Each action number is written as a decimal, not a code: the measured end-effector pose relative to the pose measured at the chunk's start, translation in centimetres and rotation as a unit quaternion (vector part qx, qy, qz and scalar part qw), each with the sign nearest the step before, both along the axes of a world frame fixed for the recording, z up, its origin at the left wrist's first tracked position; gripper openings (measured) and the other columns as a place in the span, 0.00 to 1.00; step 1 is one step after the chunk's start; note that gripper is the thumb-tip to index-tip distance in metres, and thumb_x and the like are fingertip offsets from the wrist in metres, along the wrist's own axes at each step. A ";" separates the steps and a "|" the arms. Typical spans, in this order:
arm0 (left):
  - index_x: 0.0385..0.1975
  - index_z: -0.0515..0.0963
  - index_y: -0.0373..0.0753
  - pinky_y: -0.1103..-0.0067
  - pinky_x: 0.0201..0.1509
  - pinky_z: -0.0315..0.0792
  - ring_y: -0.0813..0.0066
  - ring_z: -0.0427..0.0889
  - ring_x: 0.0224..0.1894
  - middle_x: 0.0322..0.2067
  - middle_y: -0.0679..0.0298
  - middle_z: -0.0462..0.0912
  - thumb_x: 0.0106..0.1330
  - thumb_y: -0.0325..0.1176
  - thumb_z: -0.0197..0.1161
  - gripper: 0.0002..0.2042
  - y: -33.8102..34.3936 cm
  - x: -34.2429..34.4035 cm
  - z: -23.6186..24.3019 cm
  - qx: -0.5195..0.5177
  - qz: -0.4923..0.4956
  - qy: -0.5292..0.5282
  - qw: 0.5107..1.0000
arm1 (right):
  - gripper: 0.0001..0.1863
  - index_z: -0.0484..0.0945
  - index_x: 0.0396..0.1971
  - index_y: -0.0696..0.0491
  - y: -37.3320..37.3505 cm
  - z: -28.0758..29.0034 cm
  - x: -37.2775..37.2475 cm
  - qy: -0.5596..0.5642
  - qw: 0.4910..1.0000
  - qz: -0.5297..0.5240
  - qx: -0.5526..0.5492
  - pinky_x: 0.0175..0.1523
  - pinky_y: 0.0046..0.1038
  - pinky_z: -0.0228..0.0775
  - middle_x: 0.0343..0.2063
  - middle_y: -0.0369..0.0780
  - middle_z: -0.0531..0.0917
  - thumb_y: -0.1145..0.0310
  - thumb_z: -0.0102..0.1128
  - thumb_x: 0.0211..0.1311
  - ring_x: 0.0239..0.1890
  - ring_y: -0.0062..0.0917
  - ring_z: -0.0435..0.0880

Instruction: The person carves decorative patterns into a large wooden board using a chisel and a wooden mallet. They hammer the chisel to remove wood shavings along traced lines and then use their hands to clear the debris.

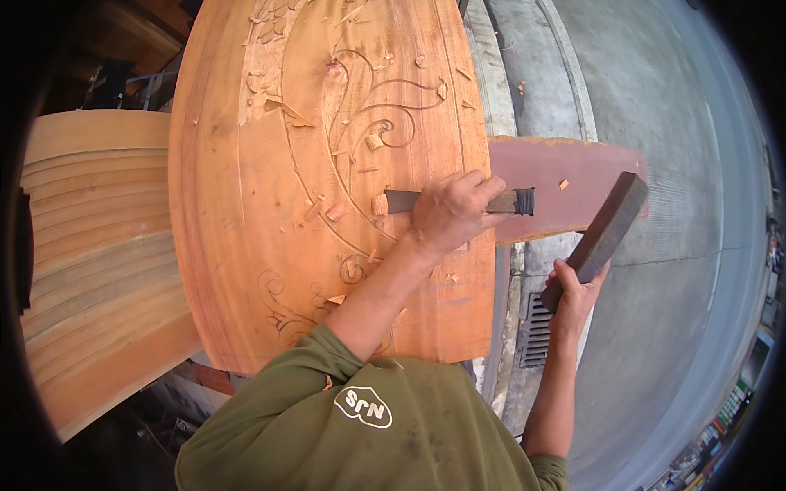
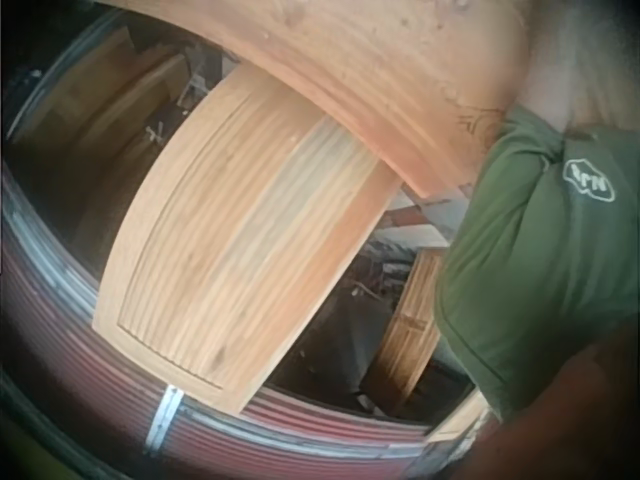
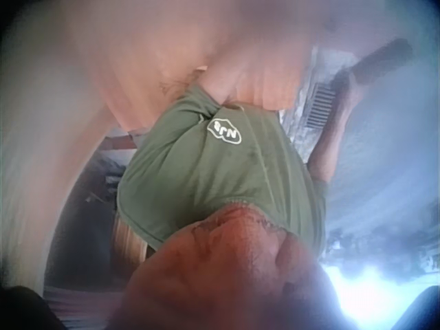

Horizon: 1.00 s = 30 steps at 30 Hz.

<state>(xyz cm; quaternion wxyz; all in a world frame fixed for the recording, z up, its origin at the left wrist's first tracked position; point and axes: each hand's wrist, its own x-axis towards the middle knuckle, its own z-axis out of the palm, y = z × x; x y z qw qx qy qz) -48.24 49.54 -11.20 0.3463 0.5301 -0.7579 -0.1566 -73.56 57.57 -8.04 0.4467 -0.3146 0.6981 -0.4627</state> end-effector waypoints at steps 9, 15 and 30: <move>0.38 0.82 0.46 0.69 0.31 0.82 0.65 0.88 0.31 0.27 0.67 0.79 0.52 0.48 0.85 0.21 0.0 0.7 1.2 -0.056 0.009 0.056 0.997 | 0.46 0.63 0.78 0.56 2.2 -1.5 3.1 0.098 0.983 0.154 0.008 0.54 0.28 0.75 0.42 0.36 0.81 0.75 0.72 0.58 0.43 0.21 0.79; 0.38 0.82 0.46 0.69 0.32 0.83 0.64 0.88 0.32 0.28 0.67 0.80 0.52 0.47 0.85 0.21 0.2 0.4 0.8 -0.028 0.001 0.039 0.999 | 0.25 0.69 0.56 0.54 -1.7 -0.1 0.0 -0.096 0.975 -0.158 -0.125 0.43 0.31 0.83 0.38 0.40 0.82 0.81 0.67 0.61 0.35 0.27 0.86; 0.39 0.83 0.46 0.67 0.32 0.82 0.63 0.88 0.32 0.28 0.66 0.81 0.55 0.48 0.83 0.20 -0.1 0.8 0.6 -0.038 0.011 0.045 0.998 | 0.34 0.68 0.68 0.55 1.8 -0.4 7.4 -0.051 0.997 -0.028 -0.057 0.44 0.27 0.79 0.38 0.37 0.82 0.78 0.69 0.60 0.38 0.21 0.83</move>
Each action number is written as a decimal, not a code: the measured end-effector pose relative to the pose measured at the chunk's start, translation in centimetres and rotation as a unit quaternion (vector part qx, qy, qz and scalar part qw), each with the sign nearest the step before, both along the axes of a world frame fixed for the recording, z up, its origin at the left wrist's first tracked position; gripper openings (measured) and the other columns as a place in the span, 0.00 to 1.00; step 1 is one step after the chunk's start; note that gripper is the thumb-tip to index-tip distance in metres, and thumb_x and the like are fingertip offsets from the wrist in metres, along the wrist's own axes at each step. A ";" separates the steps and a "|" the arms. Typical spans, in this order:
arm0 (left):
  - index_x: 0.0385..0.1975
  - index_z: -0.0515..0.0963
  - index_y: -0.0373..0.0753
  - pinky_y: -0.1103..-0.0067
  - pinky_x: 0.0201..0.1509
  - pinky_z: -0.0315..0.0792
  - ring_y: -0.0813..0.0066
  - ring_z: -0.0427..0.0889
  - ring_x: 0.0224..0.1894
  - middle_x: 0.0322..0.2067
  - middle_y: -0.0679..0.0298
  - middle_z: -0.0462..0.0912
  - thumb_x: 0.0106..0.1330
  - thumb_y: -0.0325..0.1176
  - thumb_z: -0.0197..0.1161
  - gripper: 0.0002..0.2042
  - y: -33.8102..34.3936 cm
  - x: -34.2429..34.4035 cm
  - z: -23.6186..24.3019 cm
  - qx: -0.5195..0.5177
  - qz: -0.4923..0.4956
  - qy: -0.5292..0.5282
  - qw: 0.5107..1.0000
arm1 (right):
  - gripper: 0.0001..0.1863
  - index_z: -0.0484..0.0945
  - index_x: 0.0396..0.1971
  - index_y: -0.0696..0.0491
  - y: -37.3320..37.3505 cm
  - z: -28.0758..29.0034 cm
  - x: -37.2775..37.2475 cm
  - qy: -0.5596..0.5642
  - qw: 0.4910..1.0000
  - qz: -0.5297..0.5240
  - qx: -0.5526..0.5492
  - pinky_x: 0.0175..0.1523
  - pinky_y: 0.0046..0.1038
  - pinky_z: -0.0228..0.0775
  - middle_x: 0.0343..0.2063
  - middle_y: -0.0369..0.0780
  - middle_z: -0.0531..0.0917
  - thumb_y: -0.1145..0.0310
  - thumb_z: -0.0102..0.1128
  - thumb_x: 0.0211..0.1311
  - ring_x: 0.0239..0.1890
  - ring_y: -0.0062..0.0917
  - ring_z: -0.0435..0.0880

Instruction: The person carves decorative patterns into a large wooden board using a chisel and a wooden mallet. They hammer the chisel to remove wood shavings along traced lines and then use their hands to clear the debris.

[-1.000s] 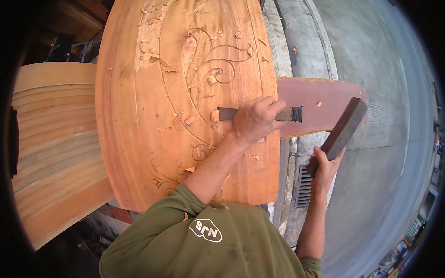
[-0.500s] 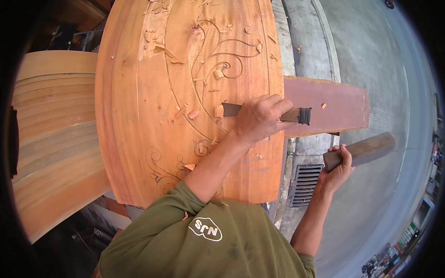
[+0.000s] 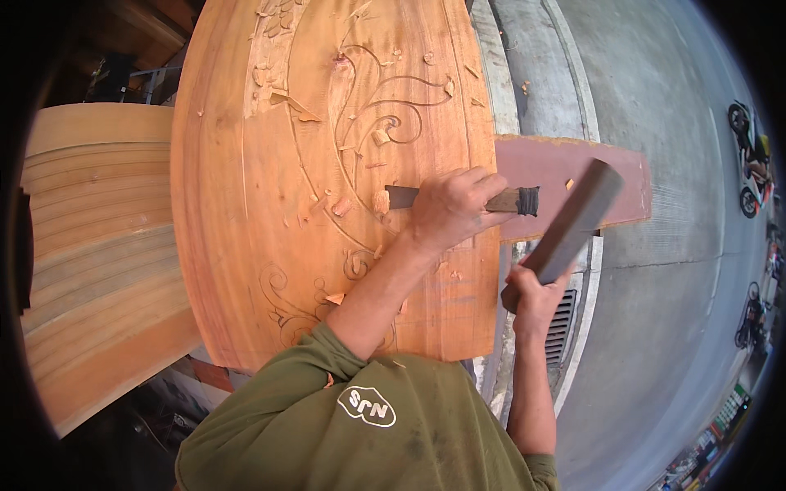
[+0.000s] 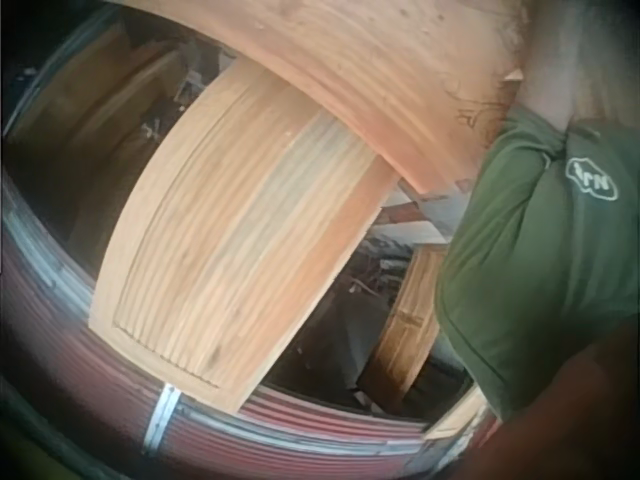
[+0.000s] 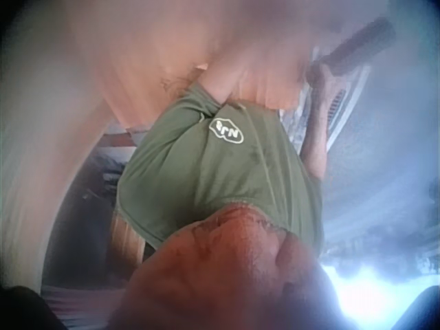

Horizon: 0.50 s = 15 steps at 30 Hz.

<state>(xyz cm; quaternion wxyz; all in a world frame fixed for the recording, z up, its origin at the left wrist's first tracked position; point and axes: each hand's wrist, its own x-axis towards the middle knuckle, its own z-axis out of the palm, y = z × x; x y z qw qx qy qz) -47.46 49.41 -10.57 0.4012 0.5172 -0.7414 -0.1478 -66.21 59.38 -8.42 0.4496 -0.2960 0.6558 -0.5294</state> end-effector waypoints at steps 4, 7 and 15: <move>0.37 0.82 0.46 0.68 0.33 0.83 0.63 0.89 0.32 0.28 0.66 0.80 0.56 0.48 0.83 0.19 0.3 1.0 0.7 0.015 -0.007 0.014 1.000 | 0.47 0.65 0.78 0.52 0.1 1.1 -2.7 0.131 0.976 0.160 0.074 0.46 0.26 0.76 0.37 0.33 0.80 0.77 0.74 0.57 0.39 0.17 0.80; 0.38 0.83 0.46 0.68 0.33 0.83 0.63 0.89 0.33 0.28 0.66 0.81 0.55 0.47 0.84 0.19 0.4 0.4 -0.3 0.035 -0.015 -0.029 0.999 | 0.27 0.71 0.61 0.56 -1.2 2.0 -6.2 0.055 0.998 0.023 0.003 0.41 0.26 0.79 0.36 0.37 0.82 0.76 0.69 0.63 0.35 0.22 0.84; 0.40 0.83 0.46 0.67 0.33 0.84 0.62 0.89 0.33 0.30 0.66 0.82 0.55 0.46 0.84 0.19 0.4 0.8 -0.3 0.035 -0.026 -0.013 0.999 | 0.49 0.60 0.81 0.47 1.1 1.2 -1.7 0.182 0.963 0.183 0.083 0.39 0.23 0.74 0.37 0.35 0.80 0.77 0.71 0.59 0.33 0.18 0.79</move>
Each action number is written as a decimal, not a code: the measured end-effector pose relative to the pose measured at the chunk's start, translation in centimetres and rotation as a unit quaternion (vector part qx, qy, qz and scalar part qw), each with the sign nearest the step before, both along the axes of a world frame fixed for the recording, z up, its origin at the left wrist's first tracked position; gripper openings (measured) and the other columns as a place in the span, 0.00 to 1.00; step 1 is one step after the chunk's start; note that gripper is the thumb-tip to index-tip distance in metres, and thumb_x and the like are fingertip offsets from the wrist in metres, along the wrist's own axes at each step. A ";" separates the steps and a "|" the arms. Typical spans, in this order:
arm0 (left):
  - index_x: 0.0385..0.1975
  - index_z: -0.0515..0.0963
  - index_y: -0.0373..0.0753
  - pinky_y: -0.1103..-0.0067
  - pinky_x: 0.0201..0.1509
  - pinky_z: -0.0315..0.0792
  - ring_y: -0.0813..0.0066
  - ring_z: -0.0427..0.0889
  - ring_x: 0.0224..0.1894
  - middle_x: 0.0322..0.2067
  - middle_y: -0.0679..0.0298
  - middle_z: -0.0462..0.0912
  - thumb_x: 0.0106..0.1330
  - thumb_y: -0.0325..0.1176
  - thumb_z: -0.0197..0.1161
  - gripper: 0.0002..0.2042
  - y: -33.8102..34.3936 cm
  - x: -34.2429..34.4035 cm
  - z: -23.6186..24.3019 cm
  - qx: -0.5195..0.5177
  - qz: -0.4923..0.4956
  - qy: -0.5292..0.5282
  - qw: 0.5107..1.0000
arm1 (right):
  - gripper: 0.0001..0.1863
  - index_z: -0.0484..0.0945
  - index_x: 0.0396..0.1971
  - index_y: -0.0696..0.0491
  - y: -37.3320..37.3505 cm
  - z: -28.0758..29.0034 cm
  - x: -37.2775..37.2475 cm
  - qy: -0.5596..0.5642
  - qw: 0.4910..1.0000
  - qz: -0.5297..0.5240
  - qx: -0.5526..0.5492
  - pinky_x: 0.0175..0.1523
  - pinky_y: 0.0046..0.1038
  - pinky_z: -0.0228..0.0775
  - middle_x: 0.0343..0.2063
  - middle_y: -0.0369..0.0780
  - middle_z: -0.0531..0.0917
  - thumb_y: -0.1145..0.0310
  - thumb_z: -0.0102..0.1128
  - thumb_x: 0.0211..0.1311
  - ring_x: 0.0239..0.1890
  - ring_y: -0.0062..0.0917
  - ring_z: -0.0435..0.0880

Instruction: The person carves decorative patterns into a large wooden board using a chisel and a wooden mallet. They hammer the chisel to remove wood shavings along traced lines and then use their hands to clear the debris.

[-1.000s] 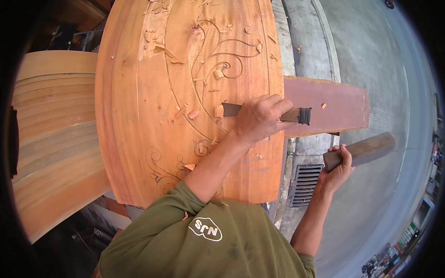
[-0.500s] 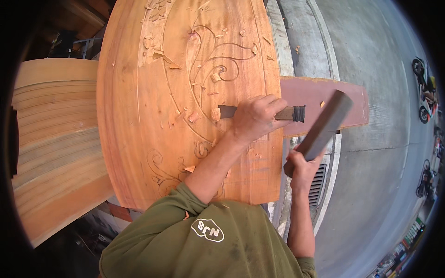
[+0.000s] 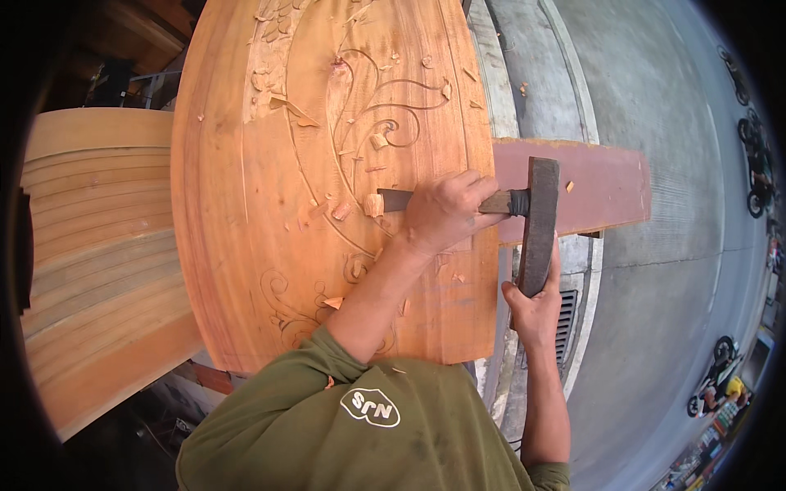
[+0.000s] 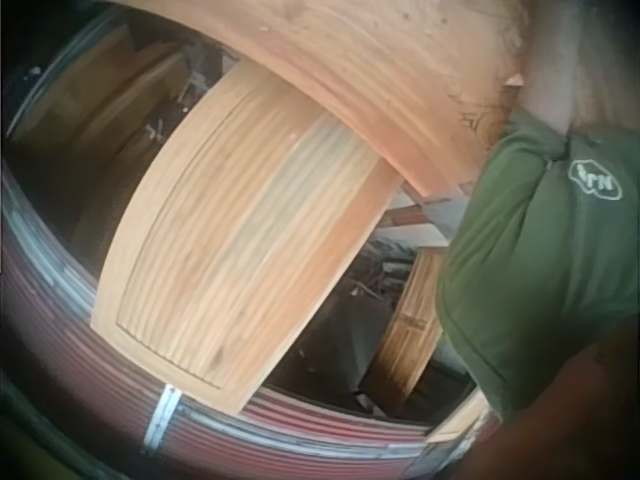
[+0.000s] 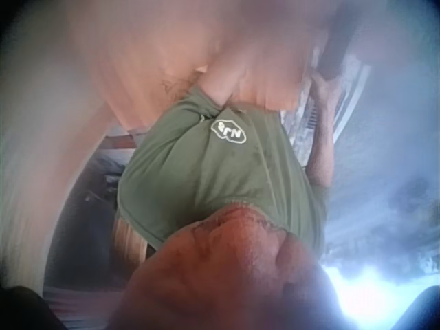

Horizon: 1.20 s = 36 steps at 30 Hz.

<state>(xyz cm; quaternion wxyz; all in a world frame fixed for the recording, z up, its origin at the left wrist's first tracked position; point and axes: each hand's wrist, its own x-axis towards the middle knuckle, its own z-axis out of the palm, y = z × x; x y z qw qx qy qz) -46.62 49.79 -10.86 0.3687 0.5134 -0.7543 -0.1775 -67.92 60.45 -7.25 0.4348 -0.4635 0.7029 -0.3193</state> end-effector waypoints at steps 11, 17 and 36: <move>0.40 0.84 0.47 0.68 0.35 0.84 0.63 0.89 0.34 0.30 0.66 0.82 0.55 0.47 0.84 0.19 -0.1 0.4 0.6 -0.015 0.010 0.012 1.000 | 0.48 0.59 0.80 0.54 0.7 -0.4 1.7 -0.055 0.998 -0.001 0.030 0.45 0.24 0.75 0.38 0.35 0.80 0.76 0.71 0.59 0.37 0.20 0.80; 0.38 0.84 0.46 0.67 0.34 0.83 0.64 0.88 0.33 0.29 0.66 0.81 0.54 0.46 0.84 0.19 0.0 0.6 0.5 -0.001 0.013 -0.005 1.000 | 0.31 0.68 0.65 0.54 -3.1 1.3 -3.0 -0.179 0.951 -0.238 -0.078 0.41 0.29 0.80 0.37 0.39 0.81 0.76 0.68 0.63 0.33 0.24 0.84; 0.42 0.86 0.47 0.68 0.34 0.82 0.63 0.88 0.32 0.29 0.66 0.82 0.55 0.47 0.83 0.20 -0.3 1.6 1.1 -0.030 0.035 0.014 0.999 | 0.48 0.61 0.80 0.54 -1.1 -0.3 0.7 -0.040 0.999 0.023 0.013 0.48 0.27 0.75 0.41 0.37 0.80 0.74 0.73 0.58 0.39 0.20 0.79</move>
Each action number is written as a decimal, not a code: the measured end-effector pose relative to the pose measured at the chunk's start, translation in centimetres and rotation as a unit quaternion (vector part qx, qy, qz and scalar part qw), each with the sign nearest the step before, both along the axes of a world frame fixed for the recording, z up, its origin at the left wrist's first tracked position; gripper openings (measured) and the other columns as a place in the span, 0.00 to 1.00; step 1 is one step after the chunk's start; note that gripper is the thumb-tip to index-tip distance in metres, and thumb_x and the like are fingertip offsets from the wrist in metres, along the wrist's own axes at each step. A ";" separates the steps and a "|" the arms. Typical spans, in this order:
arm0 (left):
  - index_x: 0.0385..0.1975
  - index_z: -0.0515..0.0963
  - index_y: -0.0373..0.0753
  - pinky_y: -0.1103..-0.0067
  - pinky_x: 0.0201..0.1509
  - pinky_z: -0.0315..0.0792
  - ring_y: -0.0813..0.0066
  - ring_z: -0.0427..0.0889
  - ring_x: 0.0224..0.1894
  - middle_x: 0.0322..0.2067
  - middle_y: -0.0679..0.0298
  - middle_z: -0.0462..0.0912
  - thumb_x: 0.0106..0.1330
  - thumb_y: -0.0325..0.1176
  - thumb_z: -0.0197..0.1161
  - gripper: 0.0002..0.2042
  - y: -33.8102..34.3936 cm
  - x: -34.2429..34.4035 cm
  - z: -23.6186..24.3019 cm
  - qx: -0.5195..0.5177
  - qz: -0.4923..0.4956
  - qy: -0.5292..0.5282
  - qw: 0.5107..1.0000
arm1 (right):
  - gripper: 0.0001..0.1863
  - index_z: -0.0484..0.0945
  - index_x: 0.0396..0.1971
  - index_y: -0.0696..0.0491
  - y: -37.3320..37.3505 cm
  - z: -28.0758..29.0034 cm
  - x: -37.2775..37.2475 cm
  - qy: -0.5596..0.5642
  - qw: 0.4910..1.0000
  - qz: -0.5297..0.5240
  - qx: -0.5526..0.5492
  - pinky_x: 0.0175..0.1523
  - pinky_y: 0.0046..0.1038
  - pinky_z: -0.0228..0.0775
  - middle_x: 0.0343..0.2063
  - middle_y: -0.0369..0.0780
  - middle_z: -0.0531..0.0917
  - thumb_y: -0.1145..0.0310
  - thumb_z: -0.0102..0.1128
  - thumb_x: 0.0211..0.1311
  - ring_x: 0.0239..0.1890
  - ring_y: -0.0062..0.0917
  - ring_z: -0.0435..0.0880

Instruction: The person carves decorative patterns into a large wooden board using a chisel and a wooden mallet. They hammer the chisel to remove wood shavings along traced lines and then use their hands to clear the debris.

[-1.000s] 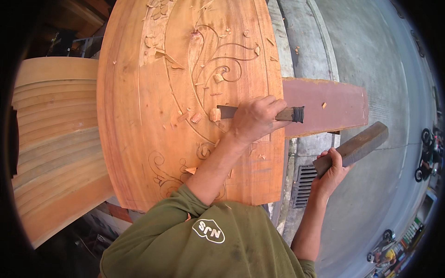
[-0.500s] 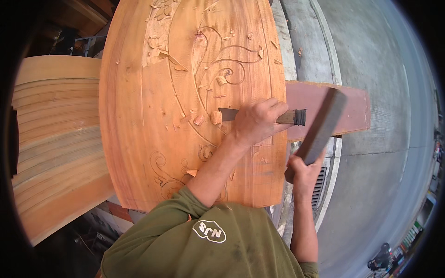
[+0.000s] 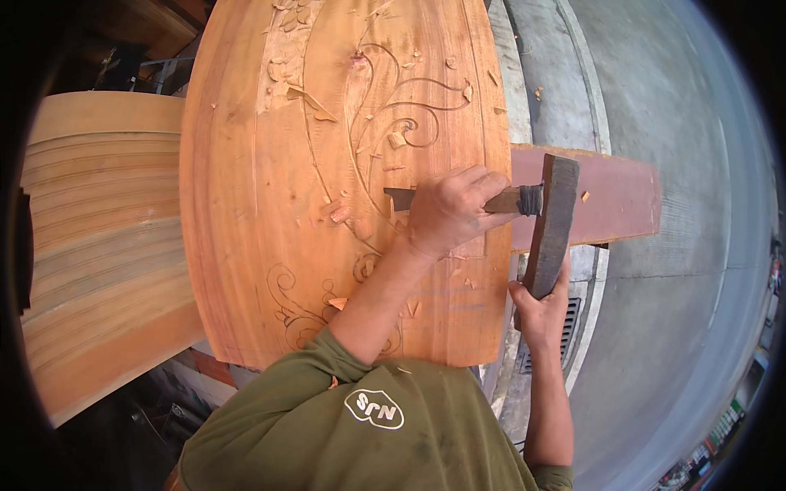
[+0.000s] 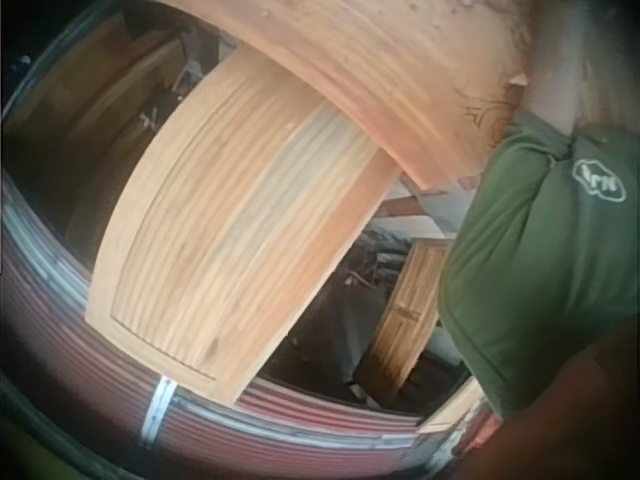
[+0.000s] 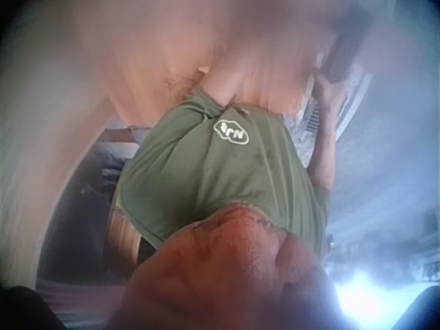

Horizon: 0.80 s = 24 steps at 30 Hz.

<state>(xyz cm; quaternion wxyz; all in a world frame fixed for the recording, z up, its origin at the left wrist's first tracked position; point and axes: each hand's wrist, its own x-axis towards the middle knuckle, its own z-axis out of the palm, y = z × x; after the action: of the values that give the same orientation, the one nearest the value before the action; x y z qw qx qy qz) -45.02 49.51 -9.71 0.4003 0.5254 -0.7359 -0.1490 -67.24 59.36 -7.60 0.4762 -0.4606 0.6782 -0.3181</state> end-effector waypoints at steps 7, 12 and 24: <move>0.43 0.85 0.46 0.67 0.35 0.83 0.61 0.89 0.33 0.31 0.65 0.82 0.54 0.45 0.84 0.20 -0.3 -0.3 -0.4 0.018 -0.023 -0.014 0.999 | 0.26 0.67 0.56 0.54 -3.5 0.5 -0.9 -0.195 0.916 -0.330 -0.117 0.37 0.28 0.81 0.37 0.40 0.81 0.75 0.69 0.62 0.33 0.26 0.85; 0.41 0.85 0.46 0.67 0.35 0.84 0.61 0.89 0.33 0.30 0.65 0.82 0.53 0.46 0.85 0.20 -0.1 0.1 -0.4 0.010 0.003 -0.008 1.000 | 0.48 0.60 0.79 0.55 -2.1 0.0 -1.1 0.042 0.999 0.030 -0.001 0.42 0.24 0.76 0.34 0.34 0.79 0.75 0.72 0.58 0.34 0.19 0.79; 0.39 0.84 0.45 0.67 0.33 0.83 0.63 0.89 0.33 0.29 0.66 0.81 0.55 0.46 0.84 0.19 -0.3 0.6 0.4 0.004 0.035 0.001 0.999 | 0.51 0.59 0.82 0.54 -2.9 0.6 -0.3 0.023 0.999 0.012 -0.043 0.43 0.24 0.75 0.39 0.34 0.81 0.74 0.72 0.58 0.37 0.19 0.80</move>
<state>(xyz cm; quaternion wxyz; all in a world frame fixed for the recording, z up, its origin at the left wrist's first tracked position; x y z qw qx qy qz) -44.38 49.25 -9.31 0.4037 0.5522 -0.7162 -0.1385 -67.55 56.43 -7.04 0.4440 -0.4955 0.6694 -0.3305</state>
